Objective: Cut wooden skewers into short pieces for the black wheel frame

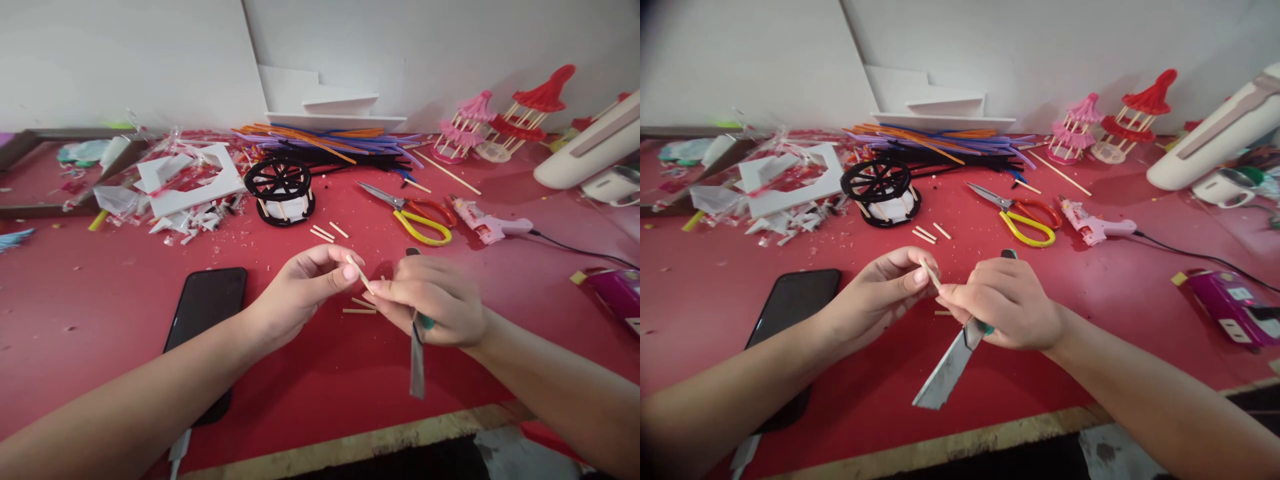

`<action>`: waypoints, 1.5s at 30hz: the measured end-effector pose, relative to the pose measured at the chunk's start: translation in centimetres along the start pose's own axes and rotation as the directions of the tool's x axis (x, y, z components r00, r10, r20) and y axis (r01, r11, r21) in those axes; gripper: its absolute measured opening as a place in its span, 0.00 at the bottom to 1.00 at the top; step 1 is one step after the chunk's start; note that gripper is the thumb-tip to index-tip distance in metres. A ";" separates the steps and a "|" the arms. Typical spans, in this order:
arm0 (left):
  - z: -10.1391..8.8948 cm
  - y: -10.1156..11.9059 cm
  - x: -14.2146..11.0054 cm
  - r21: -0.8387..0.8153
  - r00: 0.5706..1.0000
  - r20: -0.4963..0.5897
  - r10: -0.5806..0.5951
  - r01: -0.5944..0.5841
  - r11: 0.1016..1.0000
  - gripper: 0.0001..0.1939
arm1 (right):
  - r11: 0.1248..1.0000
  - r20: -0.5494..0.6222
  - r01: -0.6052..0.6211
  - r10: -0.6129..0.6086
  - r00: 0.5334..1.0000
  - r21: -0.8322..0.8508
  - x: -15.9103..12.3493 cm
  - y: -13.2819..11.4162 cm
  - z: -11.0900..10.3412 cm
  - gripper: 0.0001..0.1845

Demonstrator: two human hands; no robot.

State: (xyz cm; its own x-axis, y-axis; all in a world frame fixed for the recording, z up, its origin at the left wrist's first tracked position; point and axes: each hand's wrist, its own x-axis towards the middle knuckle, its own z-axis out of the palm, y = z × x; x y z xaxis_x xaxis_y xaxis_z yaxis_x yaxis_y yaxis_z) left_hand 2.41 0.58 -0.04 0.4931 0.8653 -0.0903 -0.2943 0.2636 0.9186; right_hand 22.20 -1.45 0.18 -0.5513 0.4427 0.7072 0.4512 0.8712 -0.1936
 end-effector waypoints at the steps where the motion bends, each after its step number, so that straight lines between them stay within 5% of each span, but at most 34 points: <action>1: 0.0 0.0 0.0 -0.013 1.000 0.006 -0.009 0.009 1.000 0.08 | 1.000 0.017 0.017 -0.017 1.000 -0.004 0.0 0.0 0.1 0.10; 5: 0.1 0.1 -0.2 0.003 1.000 -0.009 0.003 -0.003 1.000 0.08 | 1.000 0.094 0.009 -0.008 0.996 -0.011 -0.1 0.1 0.4 0.10; 9: 0.0 -0.1 -0.3 0.123 0.995 -0.068 0.078 -0.069 0.990 0.08 | 0.983 0.111 -0.158 0.147 0.983 0.096 0.0 0.1 0.4 0.20; 12: -0.1 -0.3 -0.4 0.267 0.985 -0.051 0.165 -0.146 0.953 0.06 | 0.971 0.143 -0.223 0.210 0.967 0.087 0.1 0.0 0.3 0.14; 18: -0.2 -0.2 -0.7 0.655 0.933 0.055 0.355 -0.302 0.693 0.06 | 0.958 0.218 -0.285 0.276 0.936 0.012 0.1 -0.1 0.1 0.12; 23: -0.2 -0.1 -0.8 0.759 0.885 0.178 0.430 -0.402 0.513 0.13 | 0.955 0.262 -0.296 0.288 0.921 -0.012 0.1 -0.2 0.1 0.13; 45: 0.1 0.2 -0.9 0.777 0.873 0.234 0.427 -0.432 0.458 0.14 | 0.942 0.301 -0.325 0.286 0.909 0.087 0.3 -0.5 -0.1 0.13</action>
State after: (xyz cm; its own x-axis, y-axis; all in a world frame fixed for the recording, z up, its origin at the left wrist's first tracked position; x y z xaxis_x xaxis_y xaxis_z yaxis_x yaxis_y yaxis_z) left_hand 1.99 -0.21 0.22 0.4964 0.7685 0.4036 0.2879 -0.5844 0.7587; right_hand 21.86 -1.78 0.53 -0.5837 0.7162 0.3827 0.5432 0.6947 -0.4716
